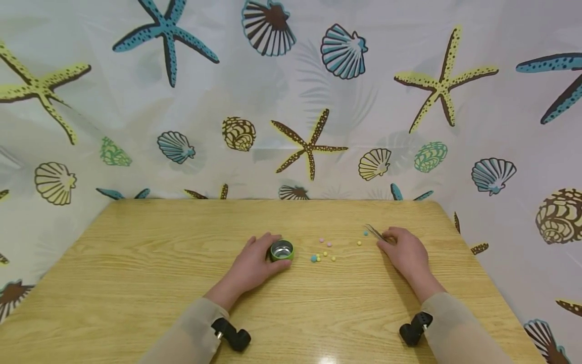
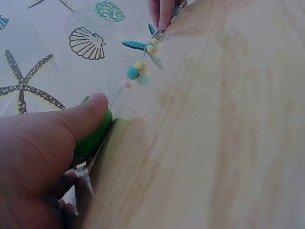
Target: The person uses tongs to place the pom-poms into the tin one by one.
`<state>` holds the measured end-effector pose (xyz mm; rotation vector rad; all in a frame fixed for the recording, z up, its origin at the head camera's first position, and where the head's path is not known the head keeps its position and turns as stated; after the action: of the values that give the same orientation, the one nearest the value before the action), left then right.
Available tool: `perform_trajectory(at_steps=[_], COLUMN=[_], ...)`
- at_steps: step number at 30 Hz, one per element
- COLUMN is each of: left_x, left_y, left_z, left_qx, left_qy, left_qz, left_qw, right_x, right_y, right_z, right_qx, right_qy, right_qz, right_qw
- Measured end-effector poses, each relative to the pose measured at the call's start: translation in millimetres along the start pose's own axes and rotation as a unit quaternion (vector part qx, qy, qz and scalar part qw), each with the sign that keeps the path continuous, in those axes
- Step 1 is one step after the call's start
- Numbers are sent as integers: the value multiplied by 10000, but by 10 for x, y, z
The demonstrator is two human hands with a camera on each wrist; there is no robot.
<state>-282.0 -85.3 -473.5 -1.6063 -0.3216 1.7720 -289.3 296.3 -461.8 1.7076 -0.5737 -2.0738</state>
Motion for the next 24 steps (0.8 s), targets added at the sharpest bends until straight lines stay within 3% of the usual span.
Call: perform_trajectory(at_steps=[24], left_x=[10], left_y=[11], left_z=[-4], left_qx=[-30], left_qy=[20], left_qz=[75], left_qw=[10000], right_x=[-2], right_y=[55], right_z=[-25], right_qx=[541], right_qy=[-665], right_qz=[96], right_qw=[9963])
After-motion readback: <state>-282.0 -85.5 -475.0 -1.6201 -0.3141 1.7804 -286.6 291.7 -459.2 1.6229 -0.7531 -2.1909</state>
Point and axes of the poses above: each hand's wrist, its own z-axis towards the middle knuckle, its own x-axis out of the palm, y = z × x, the point moved 2 cm from there along z, towards the middle knuckle, and after that the axes turned 4 degrees about -y, right-handed, at the moved point
